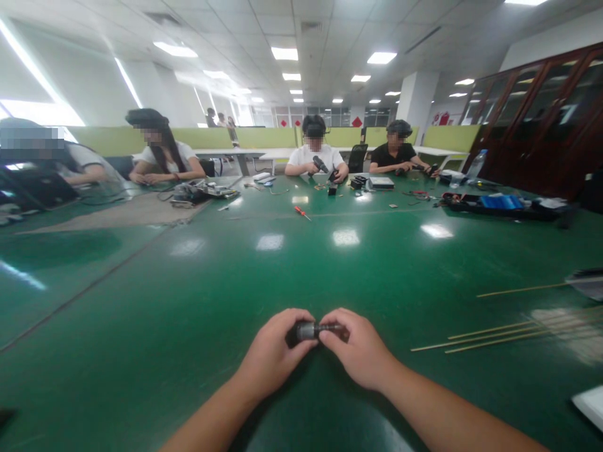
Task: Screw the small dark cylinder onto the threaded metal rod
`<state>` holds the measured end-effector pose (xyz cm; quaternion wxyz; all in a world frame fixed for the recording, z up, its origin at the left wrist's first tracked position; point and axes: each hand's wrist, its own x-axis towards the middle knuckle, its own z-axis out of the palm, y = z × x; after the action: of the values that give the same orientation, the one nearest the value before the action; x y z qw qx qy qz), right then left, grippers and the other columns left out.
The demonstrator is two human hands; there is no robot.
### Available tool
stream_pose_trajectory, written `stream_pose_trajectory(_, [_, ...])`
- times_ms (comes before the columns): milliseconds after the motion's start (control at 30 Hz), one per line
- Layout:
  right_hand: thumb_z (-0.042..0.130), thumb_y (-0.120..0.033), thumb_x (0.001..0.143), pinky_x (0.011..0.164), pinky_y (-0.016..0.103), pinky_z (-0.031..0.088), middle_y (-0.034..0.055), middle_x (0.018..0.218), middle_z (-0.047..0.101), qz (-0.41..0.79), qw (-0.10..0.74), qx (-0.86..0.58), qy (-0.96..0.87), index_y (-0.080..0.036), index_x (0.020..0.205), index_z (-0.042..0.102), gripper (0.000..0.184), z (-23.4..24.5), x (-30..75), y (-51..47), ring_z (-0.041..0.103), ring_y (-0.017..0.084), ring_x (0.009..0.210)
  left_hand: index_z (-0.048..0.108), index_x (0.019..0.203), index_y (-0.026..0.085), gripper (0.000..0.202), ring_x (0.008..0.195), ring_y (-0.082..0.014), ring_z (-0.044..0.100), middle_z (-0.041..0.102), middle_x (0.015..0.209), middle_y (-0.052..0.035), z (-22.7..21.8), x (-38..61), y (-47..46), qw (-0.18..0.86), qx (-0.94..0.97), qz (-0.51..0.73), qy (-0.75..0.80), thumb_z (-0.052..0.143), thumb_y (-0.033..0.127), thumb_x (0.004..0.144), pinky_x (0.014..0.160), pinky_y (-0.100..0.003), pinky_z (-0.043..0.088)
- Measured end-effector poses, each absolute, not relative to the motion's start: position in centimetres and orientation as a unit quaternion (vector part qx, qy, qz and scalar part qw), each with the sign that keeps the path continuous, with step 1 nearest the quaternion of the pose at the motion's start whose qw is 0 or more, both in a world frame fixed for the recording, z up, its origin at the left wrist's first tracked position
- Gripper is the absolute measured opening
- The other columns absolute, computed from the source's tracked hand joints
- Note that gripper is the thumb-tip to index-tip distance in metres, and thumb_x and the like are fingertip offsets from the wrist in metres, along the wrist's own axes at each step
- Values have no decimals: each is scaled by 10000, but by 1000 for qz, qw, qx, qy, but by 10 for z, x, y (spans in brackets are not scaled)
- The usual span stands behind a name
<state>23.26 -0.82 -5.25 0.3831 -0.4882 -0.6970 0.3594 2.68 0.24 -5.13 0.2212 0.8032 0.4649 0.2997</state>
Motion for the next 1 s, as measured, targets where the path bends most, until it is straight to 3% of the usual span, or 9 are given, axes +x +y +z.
stream_pose_trajectory(1000, [614,-228,847,675,247,419,-4,837,666,369,394,-478,-693,-220,913,699,107,-61,233,-6,594,154,753,603,1037,268,217,937,-192,616,664,1004,3,-51,29,2,204,801,305,472,678,253,834,861,-339,462])
